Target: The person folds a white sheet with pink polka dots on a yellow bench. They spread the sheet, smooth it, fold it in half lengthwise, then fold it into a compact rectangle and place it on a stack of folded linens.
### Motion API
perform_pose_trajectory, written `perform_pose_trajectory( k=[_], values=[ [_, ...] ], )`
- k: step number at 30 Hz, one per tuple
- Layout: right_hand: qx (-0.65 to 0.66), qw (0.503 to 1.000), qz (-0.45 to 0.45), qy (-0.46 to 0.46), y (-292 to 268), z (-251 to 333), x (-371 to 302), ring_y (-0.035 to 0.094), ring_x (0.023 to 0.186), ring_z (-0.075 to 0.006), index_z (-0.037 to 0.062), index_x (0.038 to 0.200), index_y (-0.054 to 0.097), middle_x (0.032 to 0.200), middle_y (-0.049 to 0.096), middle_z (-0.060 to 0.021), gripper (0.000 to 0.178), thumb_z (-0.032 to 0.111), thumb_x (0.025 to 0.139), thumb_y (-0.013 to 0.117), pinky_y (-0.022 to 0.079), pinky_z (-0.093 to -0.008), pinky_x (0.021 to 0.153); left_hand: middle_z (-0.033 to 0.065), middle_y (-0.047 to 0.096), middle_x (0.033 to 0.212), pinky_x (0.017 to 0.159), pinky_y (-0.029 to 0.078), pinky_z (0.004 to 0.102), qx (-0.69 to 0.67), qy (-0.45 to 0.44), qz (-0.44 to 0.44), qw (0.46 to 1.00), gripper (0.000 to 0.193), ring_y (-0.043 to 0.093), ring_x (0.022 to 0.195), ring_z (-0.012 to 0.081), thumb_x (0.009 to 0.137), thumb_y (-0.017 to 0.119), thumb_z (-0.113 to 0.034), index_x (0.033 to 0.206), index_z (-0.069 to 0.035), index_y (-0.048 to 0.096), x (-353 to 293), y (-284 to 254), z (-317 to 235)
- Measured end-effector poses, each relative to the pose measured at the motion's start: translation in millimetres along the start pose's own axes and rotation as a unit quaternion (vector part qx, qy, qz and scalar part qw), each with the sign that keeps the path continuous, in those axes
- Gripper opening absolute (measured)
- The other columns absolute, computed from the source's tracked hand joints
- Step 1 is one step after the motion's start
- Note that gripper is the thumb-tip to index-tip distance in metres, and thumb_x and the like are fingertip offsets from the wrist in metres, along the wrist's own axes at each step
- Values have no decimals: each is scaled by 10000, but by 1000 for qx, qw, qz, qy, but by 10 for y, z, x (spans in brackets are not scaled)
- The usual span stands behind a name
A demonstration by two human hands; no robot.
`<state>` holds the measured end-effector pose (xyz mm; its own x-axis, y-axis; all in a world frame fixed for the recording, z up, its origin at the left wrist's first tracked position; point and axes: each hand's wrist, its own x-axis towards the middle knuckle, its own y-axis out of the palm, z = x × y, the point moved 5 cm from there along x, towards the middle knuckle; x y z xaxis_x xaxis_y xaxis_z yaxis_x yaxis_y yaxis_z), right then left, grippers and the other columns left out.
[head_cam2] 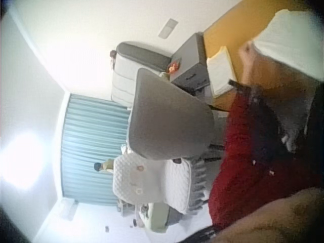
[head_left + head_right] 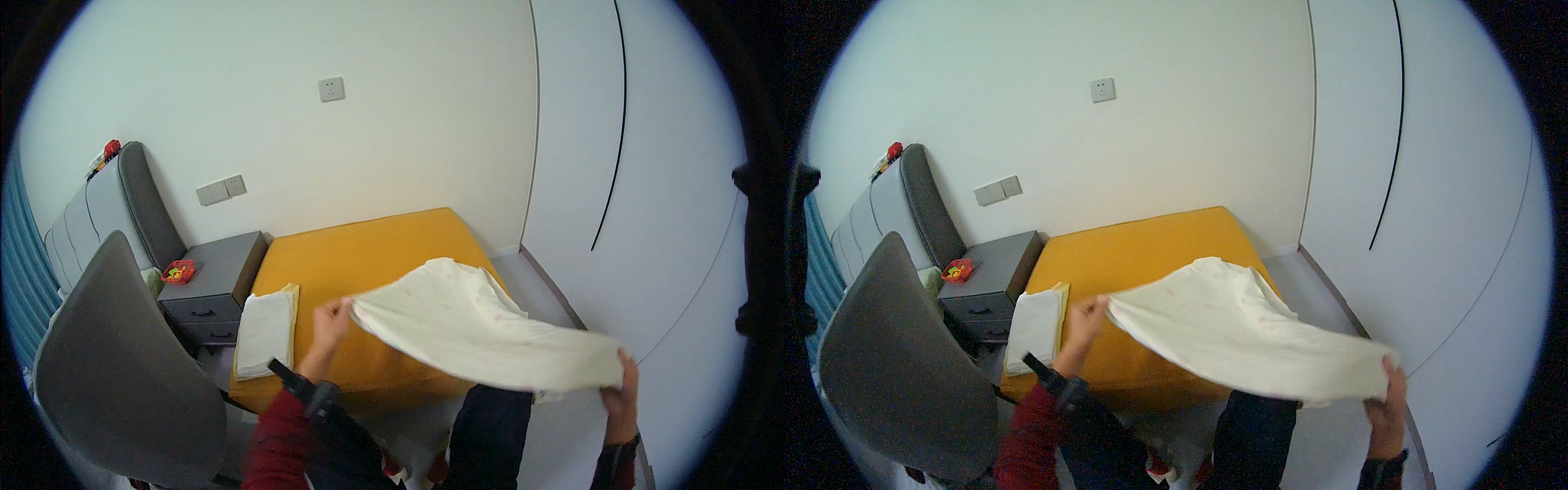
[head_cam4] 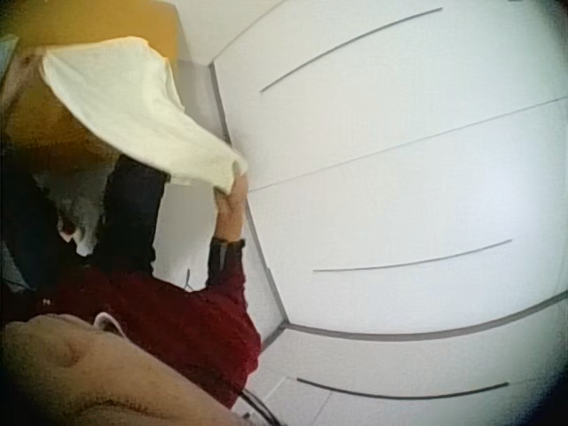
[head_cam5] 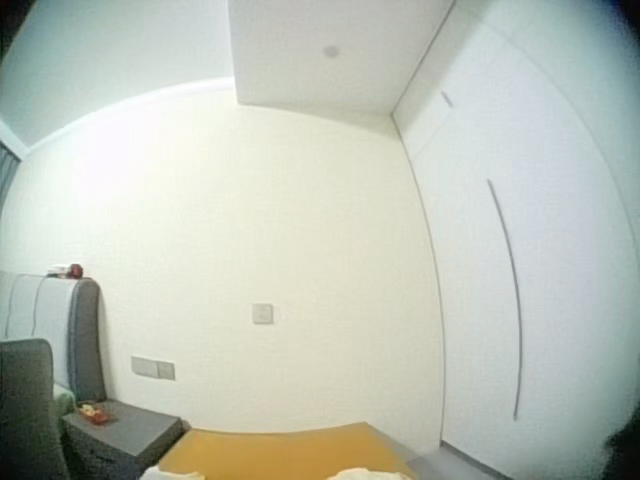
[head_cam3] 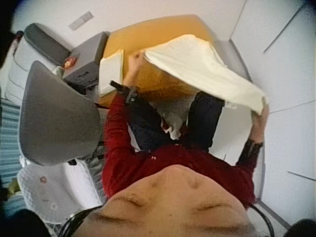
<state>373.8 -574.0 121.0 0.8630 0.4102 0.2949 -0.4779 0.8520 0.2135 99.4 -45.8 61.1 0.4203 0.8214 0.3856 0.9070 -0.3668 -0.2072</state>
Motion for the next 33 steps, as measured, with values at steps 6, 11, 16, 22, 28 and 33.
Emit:
perform_pose_trajectory(
  k=[6,11,16,22,28,33],
  values=[
    [51,989,124,-59,635,998,1135,598,823,-154,17,1016,573,943,630,-75,260,261,938,527,474,-293,697,-59,498,717,597,348,222,-179,61,-132,973,241,424,684,43,918,594,-233,769,-45,617,815,-910,-1319],
    [194,980,36,17,1146,1279,1885,483,566,-94,53,960,553,730,554,16,207,251,909,584,456,-277,642,0,585,829,641,417,246,-270,18,-133,954,241,516,735,84,948,535,-258,970,-29,609,1088,-1156,-2127],
    [178,975,133,26,1412,1368,2092,432,524,-73,101,878,548,669,501,35,148,235,890,610,430,-272,623,68,603,963,717,512,306,-164,10,-116,980,306,593,833,152,978,470,-277,1082,-3,556,1175,-1445,-2445],
    [175,969,172,25,1603,1200,2330,418,524,-74,104,871,557,700,507,25,137,226,879,618,405,-251,612,114,616,987,705,508,361,-105,-26,-113,988,364,607,831,207,974,447,-296,1120,20,552,1451,-1743,-2320],
    [87,985,21,145,2094,464,2739,451,560,-150,39,912,532,755,518,-70,167,205,914,547,458,-346,513,110,637,881,693,461,374,124,-50,-215,967,345,567,776,199,920,496,-278,1016,21,637,1807,-1872,-2013],
    [134,987,79,50,2378,729,3028,477,596,-151,64,924,546,783,541,-48,163,227,916,550,449,-322,553,83,612,820,696,439,329,12,97,-287,953,358,529,756,162,947,479,-277,972,50,622,1867,-2026,-2568]
  ],
)
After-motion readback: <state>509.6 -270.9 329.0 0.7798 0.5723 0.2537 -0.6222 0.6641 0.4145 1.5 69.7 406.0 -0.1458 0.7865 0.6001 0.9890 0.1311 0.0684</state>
